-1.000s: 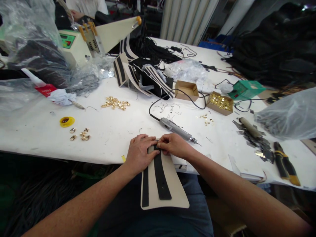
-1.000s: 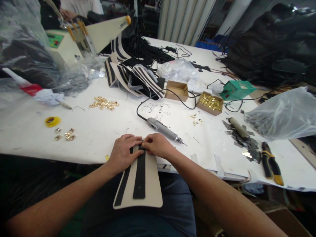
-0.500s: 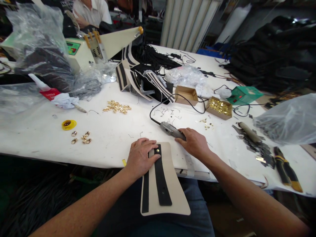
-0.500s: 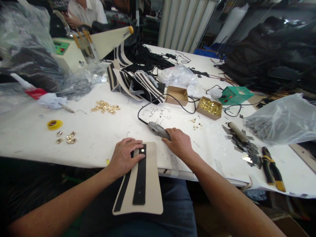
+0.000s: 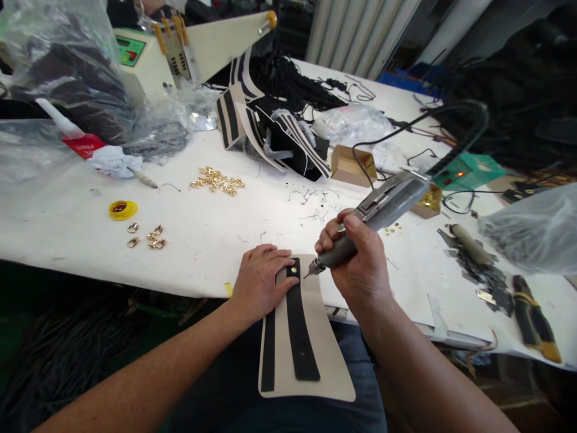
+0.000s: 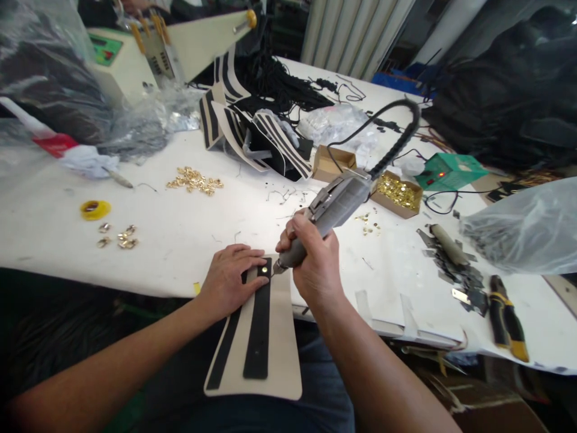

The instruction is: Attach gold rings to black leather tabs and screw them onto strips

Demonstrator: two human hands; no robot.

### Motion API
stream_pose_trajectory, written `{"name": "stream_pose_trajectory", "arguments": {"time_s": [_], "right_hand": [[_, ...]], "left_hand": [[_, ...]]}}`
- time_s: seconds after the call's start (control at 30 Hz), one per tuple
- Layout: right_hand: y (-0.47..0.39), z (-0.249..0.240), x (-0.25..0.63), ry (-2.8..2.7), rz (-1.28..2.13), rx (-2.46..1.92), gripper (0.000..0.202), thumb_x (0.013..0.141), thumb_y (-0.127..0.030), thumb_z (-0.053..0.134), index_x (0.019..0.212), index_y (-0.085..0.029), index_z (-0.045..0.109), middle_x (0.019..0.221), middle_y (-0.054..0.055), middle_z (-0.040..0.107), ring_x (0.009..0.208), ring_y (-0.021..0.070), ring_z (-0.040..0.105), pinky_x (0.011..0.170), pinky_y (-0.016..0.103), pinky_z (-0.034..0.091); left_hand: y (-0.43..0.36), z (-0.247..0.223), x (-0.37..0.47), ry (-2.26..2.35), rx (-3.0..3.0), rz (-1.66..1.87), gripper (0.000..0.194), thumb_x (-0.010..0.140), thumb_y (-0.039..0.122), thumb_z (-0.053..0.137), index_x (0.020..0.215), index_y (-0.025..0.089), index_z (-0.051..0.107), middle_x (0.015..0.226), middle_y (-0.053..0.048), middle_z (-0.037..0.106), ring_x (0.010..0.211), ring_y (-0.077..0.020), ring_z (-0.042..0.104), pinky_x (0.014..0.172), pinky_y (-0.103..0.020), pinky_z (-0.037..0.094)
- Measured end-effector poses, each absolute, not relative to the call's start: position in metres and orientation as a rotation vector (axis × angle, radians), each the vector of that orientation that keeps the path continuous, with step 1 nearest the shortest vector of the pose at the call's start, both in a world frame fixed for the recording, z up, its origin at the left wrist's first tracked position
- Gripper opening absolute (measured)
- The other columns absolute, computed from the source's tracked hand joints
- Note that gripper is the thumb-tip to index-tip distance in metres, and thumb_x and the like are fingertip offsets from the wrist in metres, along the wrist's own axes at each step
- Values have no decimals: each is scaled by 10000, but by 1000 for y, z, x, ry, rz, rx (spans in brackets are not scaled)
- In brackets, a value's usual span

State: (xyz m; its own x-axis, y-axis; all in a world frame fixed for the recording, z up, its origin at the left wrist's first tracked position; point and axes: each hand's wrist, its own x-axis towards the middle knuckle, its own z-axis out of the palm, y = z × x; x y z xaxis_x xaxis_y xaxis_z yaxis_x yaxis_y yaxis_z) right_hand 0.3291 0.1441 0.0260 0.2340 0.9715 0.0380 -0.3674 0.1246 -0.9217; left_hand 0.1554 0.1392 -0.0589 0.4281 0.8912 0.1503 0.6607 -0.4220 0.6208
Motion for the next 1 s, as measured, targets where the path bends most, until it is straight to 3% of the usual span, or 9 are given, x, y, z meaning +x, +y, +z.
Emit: {"name": "stream_pose_trajectory", "arguments": {"time_s": [0.1, 0.43, 1.0], "right_hand": [[148, 15, 314, -887, 1028, -971, 353, 821, -419, 840, 773, -230, 546, 611, -75, 495, 496, 100, 487, 498, 254, 450], [147, -10, 310, -1150, 878, -1076, 382, 834, -523, 826, 813, -233, 579, 641, -54, 536, 542, 128, 519, 501, 290, 449], [145, -13, 311, -1336, 885, -1057, 371, 867, -506, 800, 765, -247, 555, 665, -30, 595, 533, 137, 538, 471, 298, 459]], "left_hand": [[139, -60, 155, 1313, 2206, 667, 309, 851, 355, 825, 1149, 295, 771, 1353, 24, 745, 1338, -297, 547, 1129, -516, 409], [140, -61, 153, 1299, 2190, 652, 336, 846, 342, 826, 1172, 306, 758, 1366, 30, 735, 1357, -304, 522, 1121, -519, 395], [140, -61, 154, 1311, 2222, 683, 331, 854, 346, 814, 1178, 322, 755, 1297, -7, 751, 1309, -318, 561, 1059, -527, 440]]}}
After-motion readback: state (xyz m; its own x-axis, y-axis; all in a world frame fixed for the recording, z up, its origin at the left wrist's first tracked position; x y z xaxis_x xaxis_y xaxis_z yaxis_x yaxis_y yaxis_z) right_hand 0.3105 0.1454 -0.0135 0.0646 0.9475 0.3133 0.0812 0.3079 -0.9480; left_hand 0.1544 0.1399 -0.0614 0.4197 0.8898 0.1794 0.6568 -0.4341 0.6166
